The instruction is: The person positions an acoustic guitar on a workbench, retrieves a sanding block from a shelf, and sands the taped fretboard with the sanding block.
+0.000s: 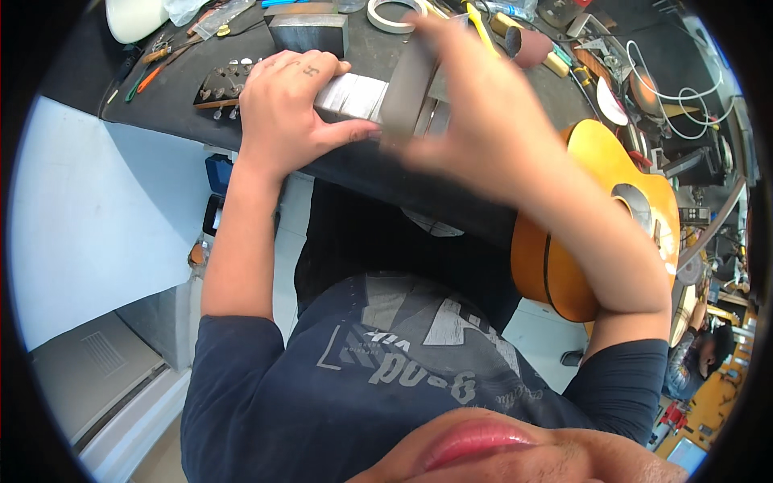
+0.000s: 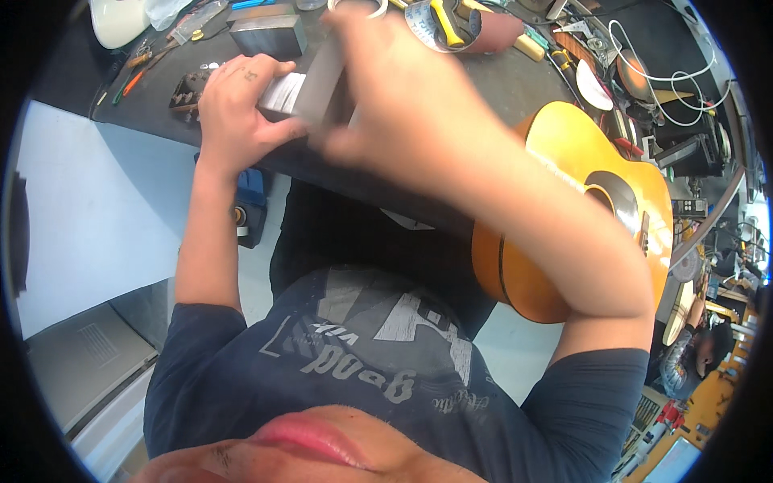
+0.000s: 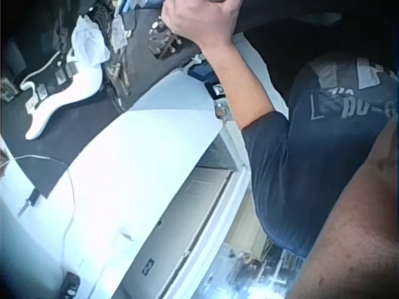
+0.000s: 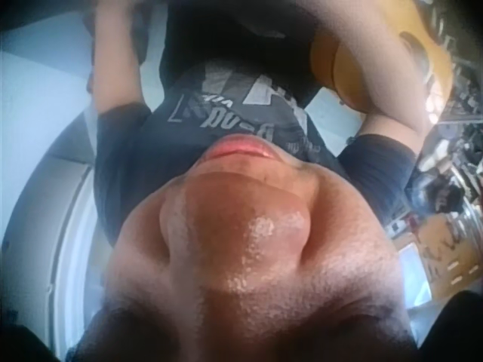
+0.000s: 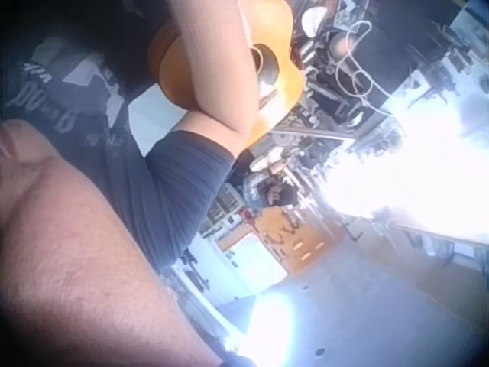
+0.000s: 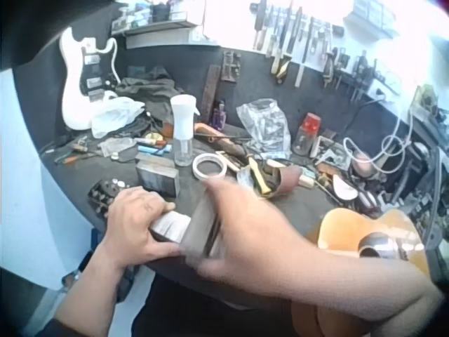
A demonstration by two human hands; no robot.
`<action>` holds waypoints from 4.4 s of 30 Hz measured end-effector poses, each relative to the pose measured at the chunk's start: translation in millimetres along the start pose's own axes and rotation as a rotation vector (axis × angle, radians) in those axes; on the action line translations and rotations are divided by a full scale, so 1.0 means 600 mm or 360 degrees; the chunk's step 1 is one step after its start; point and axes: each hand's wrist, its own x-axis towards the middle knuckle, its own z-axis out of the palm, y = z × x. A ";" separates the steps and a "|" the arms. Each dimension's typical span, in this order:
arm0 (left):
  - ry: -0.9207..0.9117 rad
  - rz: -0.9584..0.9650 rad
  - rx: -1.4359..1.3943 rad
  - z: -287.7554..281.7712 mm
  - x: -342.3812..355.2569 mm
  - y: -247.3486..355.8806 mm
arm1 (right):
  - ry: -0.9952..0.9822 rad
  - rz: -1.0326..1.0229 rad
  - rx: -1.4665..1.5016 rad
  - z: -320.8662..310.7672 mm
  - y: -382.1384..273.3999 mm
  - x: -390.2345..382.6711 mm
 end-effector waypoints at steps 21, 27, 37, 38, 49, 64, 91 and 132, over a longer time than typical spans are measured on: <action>-0.0015 -0.0007 -0.0003 -0.001 0.001 -0.002 | -0.0079 0.0110 0.0099 0.001 -0.009 -0.003; -0.0008 -0.0019 -0.0020 0.009 -0.003 -0.012 | -0.0199 0.0119 0.0117 0.006 -0.032 -0.012; 0.0008 -0.0041 -0.0011 0.000 0.007 0.006 | -0.0059 0.0233 -0.0094 -0.005 0.038 0.018; 0.0016 -0.0031 0.0000 -0.002 0.007 0.008 | -0.0048 0.0297 -0.0111 -0.006 0.044 0.018; -0.0040 -0.0058 0.0018 0.003 0.008 0.002 | -0.0107 0.0045 0.0105 0.008 -0.015 -0.007; -0.0332 0.0130 -0.0107 0.009 0.033 0.064 | -0.0151 0.0460 0.0213 -0.034 0.025 -0.024; -0.0144 0.0152 -0.0112 0.013 0.029 0.061 | -0.0108 0.0509 0.0029 -0.051 0.022 -0.002; -0.0182 0.0149 -0.0130 0.015 0.038 0.062 | -0.0168 0.0589 -0.0006 -0.035 0.036 0.000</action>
